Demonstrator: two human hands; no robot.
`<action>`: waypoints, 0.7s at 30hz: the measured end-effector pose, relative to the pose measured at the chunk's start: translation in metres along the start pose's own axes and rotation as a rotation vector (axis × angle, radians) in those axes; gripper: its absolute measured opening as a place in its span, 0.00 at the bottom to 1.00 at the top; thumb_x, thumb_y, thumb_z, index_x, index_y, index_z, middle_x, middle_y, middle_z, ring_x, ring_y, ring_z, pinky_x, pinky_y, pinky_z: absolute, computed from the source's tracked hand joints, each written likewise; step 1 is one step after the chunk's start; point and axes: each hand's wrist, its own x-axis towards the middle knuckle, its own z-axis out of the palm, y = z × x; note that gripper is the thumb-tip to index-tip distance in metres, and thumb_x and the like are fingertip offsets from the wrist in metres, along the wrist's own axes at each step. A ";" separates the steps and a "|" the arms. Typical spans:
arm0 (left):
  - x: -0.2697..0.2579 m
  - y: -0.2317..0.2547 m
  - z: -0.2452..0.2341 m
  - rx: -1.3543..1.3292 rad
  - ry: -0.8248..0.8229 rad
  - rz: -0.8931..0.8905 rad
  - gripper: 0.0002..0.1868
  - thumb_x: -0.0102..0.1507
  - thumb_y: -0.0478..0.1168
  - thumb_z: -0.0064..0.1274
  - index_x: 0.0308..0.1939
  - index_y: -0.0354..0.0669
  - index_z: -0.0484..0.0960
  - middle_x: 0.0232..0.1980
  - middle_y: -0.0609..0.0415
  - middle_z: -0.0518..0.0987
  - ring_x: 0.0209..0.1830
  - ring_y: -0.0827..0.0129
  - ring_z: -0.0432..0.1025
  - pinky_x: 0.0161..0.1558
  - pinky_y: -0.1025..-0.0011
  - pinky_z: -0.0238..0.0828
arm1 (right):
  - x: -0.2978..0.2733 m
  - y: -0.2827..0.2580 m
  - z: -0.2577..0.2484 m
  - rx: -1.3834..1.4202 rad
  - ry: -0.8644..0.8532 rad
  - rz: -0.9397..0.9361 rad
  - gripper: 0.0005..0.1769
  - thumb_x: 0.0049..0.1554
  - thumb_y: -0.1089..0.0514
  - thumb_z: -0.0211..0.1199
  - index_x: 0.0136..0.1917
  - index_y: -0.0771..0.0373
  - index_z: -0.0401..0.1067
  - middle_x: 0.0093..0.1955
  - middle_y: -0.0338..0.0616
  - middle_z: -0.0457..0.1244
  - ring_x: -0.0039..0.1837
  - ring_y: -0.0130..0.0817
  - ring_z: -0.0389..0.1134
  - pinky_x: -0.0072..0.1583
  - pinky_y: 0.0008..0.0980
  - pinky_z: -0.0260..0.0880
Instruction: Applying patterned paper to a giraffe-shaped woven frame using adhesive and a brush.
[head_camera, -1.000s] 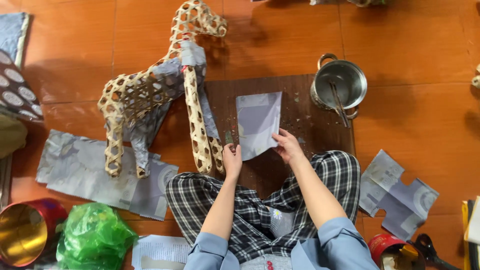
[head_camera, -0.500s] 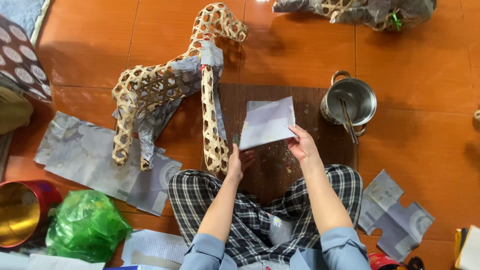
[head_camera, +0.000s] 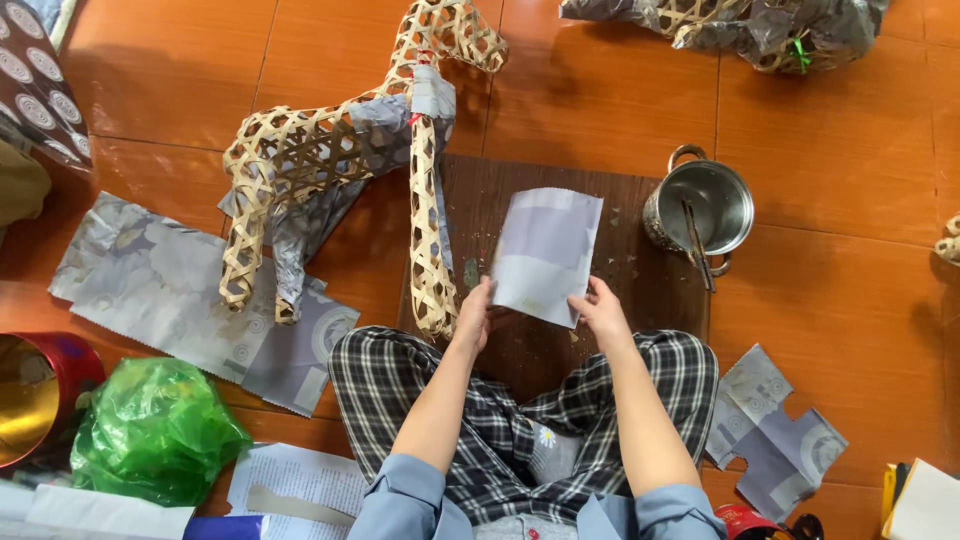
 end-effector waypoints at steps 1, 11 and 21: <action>0.004 -0.005 -0.003 0.024 0.095 0.048 0.33 0.60 0.60 0.51 0.64 0.48 0.68 0.49 0.45 0.77 0.43 0.57 0.76 0.38 0.57 0.80 | 0.006 0.009 -0.006 -0.211 0.043 -0.024 0.37 0.52 0.63 0.67 0.71 0.66 0.57 0.48 0.47 0.62 0.47 0.34 0.64 0.46 0.30 0.70; 0.036 -0.036 -0.058 0.415 0.335 0.078 0.32 0.49 0.34 0.70 0.55 0.41 0.76 0.46 0.41 0.79 0.41 0.55 0.77 0.36 0.55 0.81 | 0.012 -0.019 -0.030 -1.325 0.360 -0.576 0.28 0.53 0.39 0.64 0.60 0.54 0.68 0.51 0.50 0.59 0.55 0.53 0.62 0.51 0.51 0.68; -0.032 0.016 0.012 0.335 0.396 0.182 0.37 0.58 0.31 0.61 0.69 0.38 0.63 0.65 0.31 0.67 0.61 0.43 0.67 0.51 0.50 0.72 | 0.103 -0.007 -0.193 -1.487 0.557 -0.054 0.25 0.60 0.56 0.57 0.69 0.63 0.62 0.48 0.62 0.62 0.49 0.62 0.68 0.38 0.65 0.65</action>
